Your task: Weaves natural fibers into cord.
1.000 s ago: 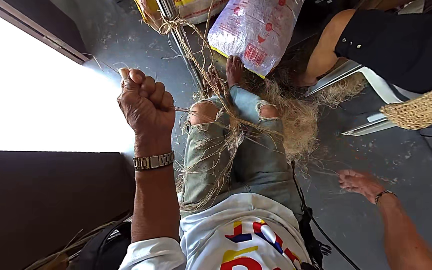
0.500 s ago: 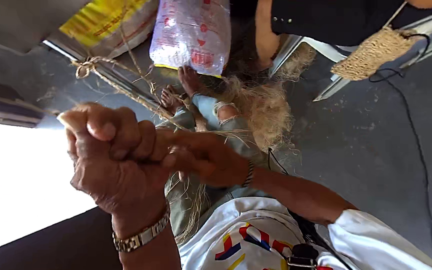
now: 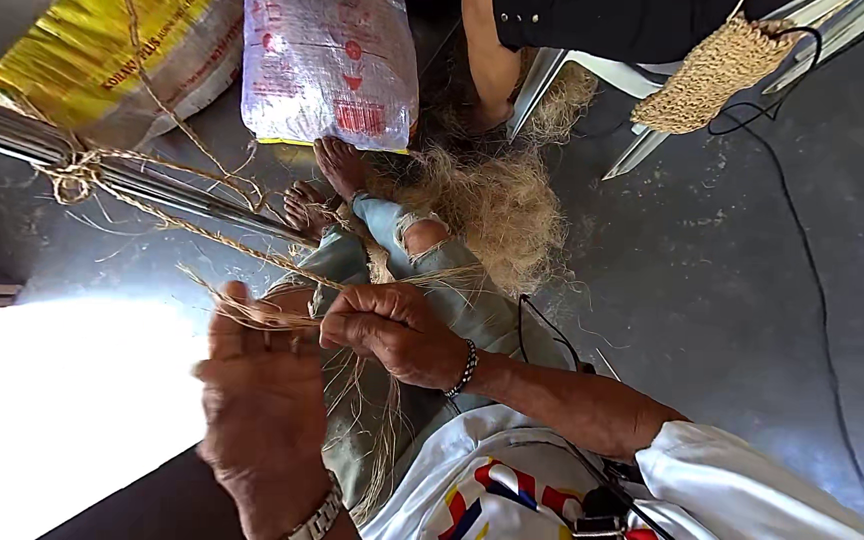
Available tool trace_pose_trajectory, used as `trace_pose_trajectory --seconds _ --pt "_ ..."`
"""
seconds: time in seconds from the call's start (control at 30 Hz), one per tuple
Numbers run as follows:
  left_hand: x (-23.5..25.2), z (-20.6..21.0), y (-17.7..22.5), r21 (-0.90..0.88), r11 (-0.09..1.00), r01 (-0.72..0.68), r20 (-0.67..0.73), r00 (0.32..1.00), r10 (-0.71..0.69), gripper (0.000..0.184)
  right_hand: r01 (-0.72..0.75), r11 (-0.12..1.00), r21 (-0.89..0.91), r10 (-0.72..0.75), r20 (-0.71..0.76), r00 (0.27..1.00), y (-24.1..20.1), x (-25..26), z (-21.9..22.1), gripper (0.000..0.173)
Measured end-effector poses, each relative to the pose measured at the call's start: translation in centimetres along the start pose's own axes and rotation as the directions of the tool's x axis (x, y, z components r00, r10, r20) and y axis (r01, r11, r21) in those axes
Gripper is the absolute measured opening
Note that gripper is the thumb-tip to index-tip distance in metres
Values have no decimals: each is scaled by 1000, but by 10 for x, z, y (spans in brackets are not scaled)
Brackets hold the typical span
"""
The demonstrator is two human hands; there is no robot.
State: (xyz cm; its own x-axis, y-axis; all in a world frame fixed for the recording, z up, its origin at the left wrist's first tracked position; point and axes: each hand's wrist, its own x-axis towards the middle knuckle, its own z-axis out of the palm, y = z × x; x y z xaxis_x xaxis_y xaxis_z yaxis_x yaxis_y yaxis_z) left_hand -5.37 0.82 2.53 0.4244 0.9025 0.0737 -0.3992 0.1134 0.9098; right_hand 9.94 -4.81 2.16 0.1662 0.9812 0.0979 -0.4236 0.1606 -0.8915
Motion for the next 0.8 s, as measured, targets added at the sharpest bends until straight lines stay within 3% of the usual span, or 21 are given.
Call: trace_pose_trajectory --seconds 0.1,0.3,0.43,0.6,0.67,0.73,0.8 --pt "-19 4 -21 13 999 44 35 998 -45 40 -40 999 6 40 25 999 2 1 2 23" --pt "-26 16 -26 -13 996 -83 -78 994 82 22 -117 990 76 110 86 990 9 -1 5 22" --pt "-23 12 -27 -32 996 -89 -97 992 86 18 -125 988 95 113 124 986 17 -1 4 21" --pt "-15 -7 -29 -230 972 -47 -71 997 31 18 -193 976 100 173 178 969 26 3 -1 23" --pt "-12 -14 -31 -377 925 -39 -68 998 14 13 -151 989 11 144 232 962 33 5 -6 24" --pt "-8 -24 -32 -499 866 -42 -110 994 -15 15 29 973 -227 33 266 963 37 7 -9 21" --pt "-6 -33 -32 -527 848 -62 -212 975 -61 28 183 861 -475 -67 250 966 33 9 -18 17"
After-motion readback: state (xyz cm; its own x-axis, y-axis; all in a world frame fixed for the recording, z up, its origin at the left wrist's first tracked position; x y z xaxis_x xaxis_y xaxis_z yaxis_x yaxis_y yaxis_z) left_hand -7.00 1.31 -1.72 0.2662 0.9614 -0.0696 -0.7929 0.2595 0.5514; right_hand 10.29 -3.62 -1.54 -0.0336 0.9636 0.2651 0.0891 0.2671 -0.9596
